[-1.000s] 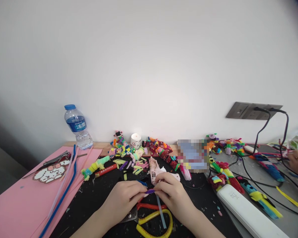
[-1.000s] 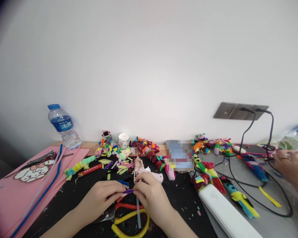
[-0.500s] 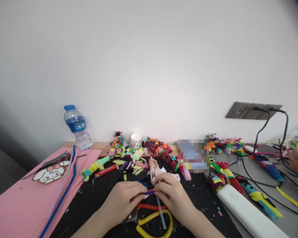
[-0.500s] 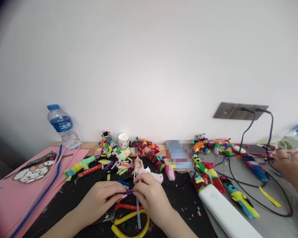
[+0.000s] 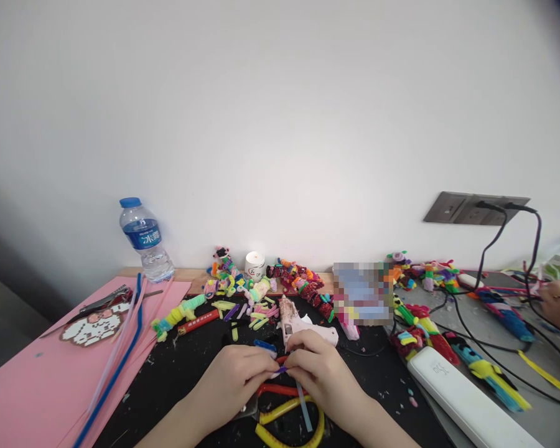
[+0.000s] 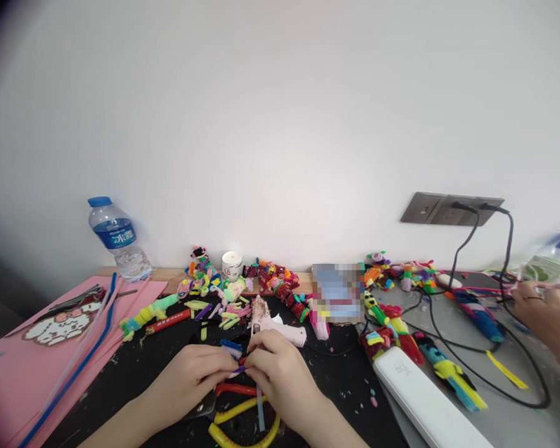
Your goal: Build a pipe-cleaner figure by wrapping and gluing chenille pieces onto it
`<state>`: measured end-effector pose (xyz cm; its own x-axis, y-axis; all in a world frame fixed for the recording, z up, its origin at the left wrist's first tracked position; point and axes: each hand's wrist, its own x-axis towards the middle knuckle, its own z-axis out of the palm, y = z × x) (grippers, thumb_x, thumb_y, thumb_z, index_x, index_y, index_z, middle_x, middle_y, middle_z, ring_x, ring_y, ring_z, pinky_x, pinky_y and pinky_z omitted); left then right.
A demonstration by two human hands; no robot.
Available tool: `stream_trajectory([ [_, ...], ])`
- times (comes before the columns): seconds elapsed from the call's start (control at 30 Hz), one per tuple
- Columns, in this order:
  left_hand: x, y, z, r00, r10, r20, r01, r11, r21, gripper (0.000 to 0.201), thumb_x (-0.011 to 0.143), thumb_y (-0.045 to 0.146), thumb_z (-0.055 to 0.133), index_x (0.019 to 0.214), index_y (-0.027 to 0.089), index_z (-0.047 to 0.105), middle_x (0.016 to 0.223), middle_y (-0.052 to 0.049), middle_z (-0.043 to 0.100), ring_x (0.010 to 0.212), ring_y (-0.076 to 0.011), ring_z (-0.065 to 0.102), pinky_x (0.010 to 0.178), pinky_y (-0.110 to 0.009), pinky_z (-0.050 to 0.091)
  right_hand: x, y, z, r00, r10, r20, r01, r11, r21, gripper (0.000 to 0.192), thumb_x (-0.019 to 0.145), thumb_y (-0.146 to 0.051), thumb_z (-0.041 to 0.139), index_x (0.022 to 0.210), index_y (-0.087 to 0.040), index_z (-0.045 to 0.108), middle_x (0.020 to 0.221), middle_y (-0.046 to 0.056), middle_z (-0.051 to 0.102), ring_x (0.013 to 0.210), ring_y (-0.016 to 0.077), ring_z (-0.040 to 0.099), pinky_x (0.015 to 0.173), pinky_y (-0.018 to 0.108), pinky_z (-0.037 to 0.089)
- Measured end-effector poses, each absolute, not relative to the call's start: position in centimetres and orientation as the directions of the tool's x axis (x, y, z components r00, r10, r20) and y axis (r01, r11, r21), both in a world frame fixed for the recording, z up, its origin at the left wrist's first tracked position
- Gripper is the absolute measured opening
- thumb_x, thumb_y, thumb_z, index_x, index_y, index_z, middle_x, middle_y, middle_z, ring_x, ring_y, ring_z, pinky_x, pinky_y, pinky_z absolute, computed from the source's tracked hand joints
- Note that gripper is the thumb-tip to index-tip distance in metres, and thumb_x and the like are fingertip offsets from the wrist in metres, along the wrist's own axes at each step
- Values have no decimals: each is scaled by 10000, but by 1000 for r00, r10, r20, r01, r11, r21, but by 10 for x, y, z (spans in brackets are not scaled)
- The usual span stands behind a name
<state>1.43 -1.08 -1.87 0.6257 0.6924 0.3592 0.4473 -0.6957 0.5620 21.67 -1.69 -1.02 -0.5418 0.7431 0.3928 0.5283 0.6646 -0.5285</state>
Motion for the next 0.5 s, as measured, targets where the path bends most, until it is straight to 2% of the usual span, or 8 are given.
stream_trajectory([
  [0.23, 14, -10, -17, 571, 730, 377, 461, -664, 589, 128, 854, 175, 524, 893, 208, 641, 852, 5, 680, 765, -130, 623, 722, -202, 465, 219, -16, -11, -481, 767, 426, 535, 641, -550, 128, 824, -111, 527, 819, -198, 620, 917, 43, 558, 865, 161, 542, 757, 271, 448],
  [0.5, 13, -9, -19, 600, 710, 368, 484, -689, 540, 164, 880, 180, 474, 825, 199, 627, 821, 3, 674, 740, -135, 614, 691, -211, 452, 220, -14, -14, -476, 779, 408, 544, 625, -560, 118, 812, -94, 534, 770, -187, 592, 916, 34, 551, 860, 154, 534, 750, 260, 431],
])
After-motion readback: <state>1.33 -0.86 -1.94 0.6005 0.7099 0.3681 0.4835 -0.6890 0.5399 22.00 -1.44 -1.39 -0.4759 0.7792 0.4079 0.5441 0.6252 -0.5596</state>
